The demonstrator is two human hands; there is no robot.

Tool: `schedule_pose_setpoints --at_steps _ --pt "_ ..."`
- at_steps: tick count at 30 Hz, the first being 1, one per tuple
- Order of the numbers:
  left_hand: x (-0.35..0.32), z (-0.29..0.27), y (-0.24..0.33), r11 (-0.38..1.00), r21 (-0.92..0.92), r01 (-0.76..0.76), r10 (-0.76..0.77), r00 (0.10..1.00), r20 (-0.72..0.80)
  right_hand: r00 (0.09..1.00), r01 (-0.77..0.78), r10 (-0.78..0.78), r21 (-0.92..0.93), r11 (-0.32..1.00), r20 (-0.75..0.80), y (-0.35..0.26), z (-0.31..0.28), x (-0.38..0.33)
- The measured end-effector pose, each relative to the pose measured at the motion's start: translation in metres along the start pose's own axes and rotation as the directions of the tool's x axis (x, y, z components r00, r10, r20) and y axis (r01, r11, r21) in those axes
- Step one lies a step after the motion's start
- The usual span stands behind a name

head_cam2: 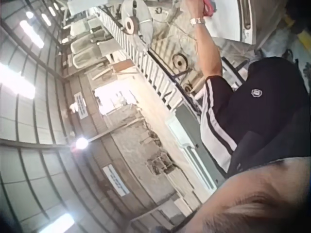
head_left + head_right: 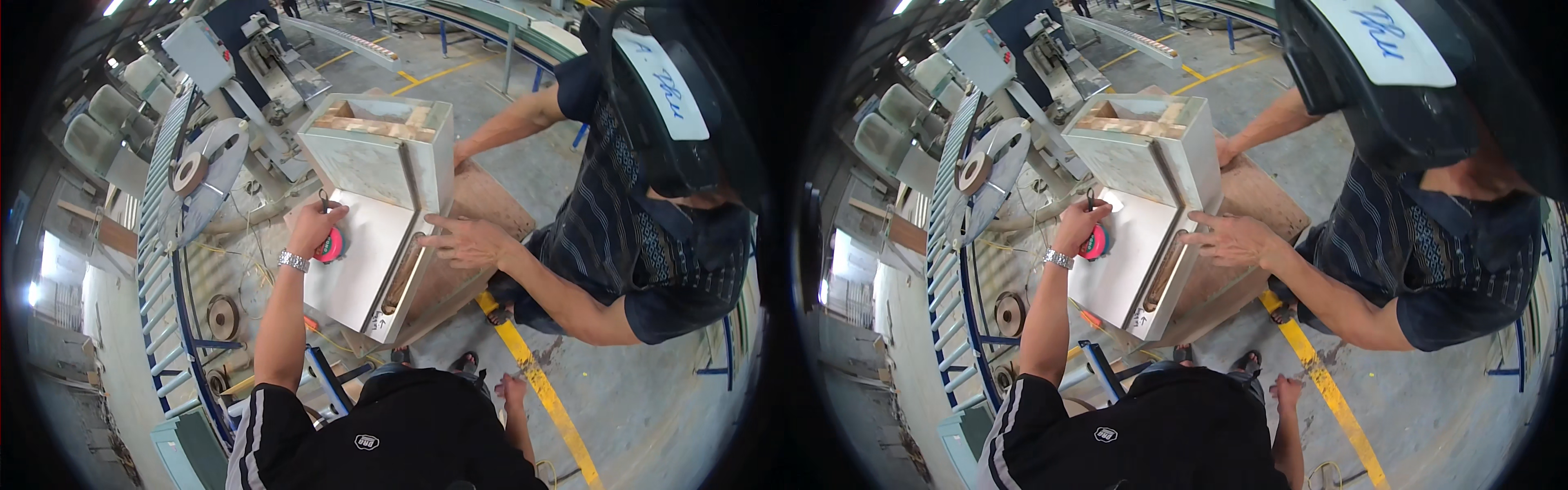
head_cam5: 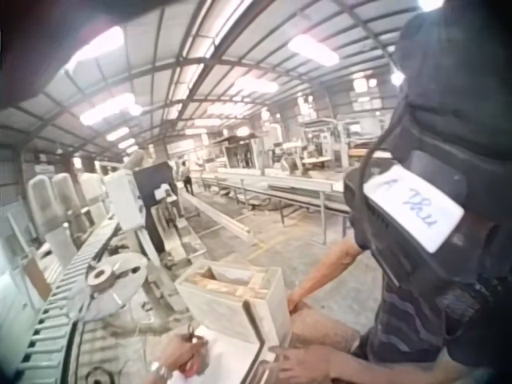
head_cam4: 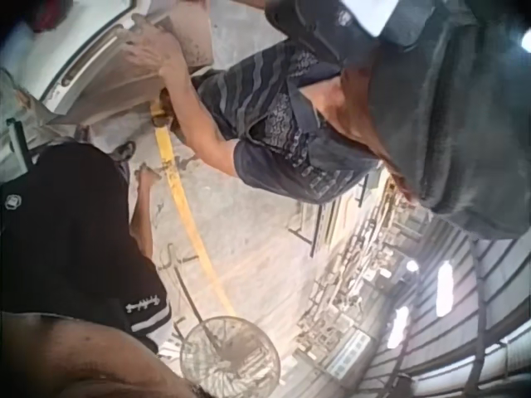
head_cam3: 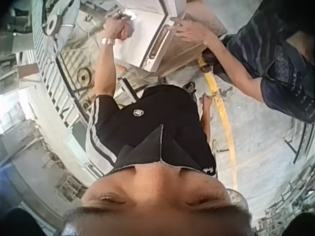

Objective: The person holds a wooden joint model alongside a coworker, touching its surfaces and edges by hand while pointing at its slots and joints.

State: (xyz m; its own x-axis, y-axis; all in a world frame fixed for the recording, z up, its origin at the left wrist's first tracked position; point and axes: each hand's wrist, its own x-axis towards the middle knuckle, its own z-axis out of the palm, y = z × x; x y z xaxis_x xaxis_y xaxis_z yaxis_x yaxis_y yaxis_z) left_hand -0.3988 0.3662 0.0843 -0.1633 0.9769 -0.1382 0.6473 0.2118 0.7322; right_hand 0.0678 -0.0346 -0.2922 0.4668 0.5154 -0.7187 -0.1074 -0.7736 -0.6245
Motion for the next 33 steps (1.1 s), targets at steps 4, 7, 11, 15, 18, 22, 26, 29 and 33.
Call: schedule_pose_setpoints --at_steps 4,7,11,15,18,22,26,29,33 --pt "-0.009 -0.008 -0.006 1.0 0.01 0.002 -0.002 0.999 -0.036 0.985 -0.168 0.162 0.138 0.976 0.05 0.022 0.002 -0.014" --pt "-0.008 -0.009 -0.009 1.0 -0.02 0.008 -0.009 0.999 -0.04 0.969 -0.246 0.241 0.185 0.951 0.05 0.029 0.007 -0.019" --pt "-0.001 -0.004 -0.011 0.999 -0.048 -0.016 0.015 1.0 -0.02 0.972 -0.234 0.236 0.192 0.953 0.012 0.035 0.014 -0.008" --pt "0.003 -0.004 -0.017 0.999 -0.04 0.001 -0.002 1.0 -0.021 0.978 -0.208 0.21 0.106 0.972 -0.007 0.025 0.023 0.001" --pt "0.0 -0.007 -0.019 0.999 -0.044 -0.012 0.01 0.999 -0.032 0.971 -0.239 0.233 0.201 0.95 0.055 0.008 0.024 0.001" --pt "0.003 -0.004 -0.02 0.999 -0.045 -0.027 0.026 0.999 -0.033 0.975 -0.223 0.215 0.195 0.955 0.061 0.003 0.02 0.009" --pt "0.004 -0.003 -0.022 0.998 -0.046 -0.045 0.044 0.999 -0.031 0.974 -0.227 0.218 0.2 0.953 0.063 0.009 0.021 0.011" --pt "0.004 -0.002 -0.021 0.999 -0.037 -0.039 0.038 0.999 -0.031 0.973 -0.23 0.224 0.201 0.952 0.052 0.019 0.022 0.012" --pt "0.005 -0.001 -0.021 0.998 -0.039 -0.051 0.05 0.999 -0.021 0.967 -0.256 0.246 0.202 0.945 0.074 0.029 0.025 0.011"
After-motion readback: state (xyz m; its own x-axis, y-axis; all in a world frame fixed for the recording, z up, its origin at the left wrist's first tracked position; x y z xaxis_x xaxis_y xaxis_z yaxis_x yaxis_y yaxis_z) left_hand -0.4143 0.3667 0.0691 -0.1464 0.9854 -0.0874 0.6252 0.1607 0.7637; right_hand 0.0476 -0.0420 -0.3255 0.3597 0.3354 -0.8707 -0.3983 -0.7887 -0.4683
